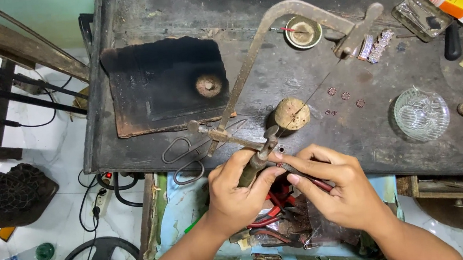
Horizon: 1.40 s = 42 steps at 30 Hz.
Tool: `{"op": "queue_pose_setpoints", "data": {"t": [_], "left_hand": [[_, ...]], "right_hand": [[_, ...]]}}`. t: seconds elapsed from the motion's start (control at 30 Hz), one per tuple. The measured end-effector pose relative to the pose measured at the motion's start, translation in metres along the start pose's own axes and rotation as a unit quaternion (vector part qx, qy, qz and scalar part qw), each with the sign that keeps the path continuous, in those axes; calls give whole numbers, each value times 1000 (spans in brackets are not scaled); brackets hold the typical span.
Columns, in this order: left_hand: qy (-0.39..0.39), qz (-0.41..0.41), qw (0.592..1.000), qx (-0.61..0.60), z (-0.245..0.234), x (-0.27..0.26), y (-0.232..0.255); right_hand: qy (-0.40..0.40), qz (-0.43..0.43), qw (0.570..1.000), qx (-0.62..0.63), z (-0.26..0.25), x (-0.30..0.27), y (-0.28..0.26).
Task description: Using a jeweler's saw to precisely cut small metal components on a metalworking bench.
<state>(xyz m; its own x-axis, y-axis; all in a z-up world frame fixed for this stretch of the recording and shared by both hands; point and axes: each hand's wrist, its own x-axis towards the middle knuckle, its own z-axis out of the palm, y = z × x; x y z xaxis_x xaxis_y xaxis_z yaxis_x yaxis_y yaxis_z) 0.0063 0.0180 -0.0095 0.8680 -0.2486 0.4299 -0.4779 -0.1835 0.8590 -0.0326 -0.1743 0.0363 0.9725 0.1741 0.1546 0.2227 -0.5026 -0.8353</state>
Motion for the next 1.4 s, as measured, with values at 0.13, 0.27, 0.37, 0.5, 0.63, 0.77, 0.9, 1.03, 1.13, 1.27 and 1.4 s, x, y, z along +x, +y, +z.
{"op": "queue_pose_setpoints", "data": {"t": [0.13,0.27,0.37,0.5,0.63,0.77,0.9,1.03,1.13,1.27,1.4], "left_hand": [[-32,13,999,-41,-2,5,4],[-34,11,998,-52,-4,8,6],[-41,-3,997,-58,-6,8,6],[-25,19,999,-7,-3,0,-7],[-30,19,999,-11,-5,2,-5],[-27,10,1000,-10,-2,0,-7],[-22,12,1000,-8,-2,2,-6],[-34,12,999,-34,-3,7,1],[-39,19,999,-16,-5,8,3],[-14,16,1000,10,-9,9,8],[-2,33,999,-9,-15,10,21]], "right_hand": [[2,-4,1000,16,0,-1,5],[-1,8,1000,25,0,-2,7],[-15,-2,1000,18,-1,-4,9],[-34,-34,999,1,-5,-4,8],[-39,-27,999,-7,-5,-5,8],[-28,-34,999,-8,-3,-5,10],[-25,-2,999,-31,-4,-2,6],[14,10,1000,-26,0,-4,13],[37,4,999,-34,-1,-3,10],[64,7,998,-22,-5,-1,8],[141,-18,988,-58,-20,1,23]]}}
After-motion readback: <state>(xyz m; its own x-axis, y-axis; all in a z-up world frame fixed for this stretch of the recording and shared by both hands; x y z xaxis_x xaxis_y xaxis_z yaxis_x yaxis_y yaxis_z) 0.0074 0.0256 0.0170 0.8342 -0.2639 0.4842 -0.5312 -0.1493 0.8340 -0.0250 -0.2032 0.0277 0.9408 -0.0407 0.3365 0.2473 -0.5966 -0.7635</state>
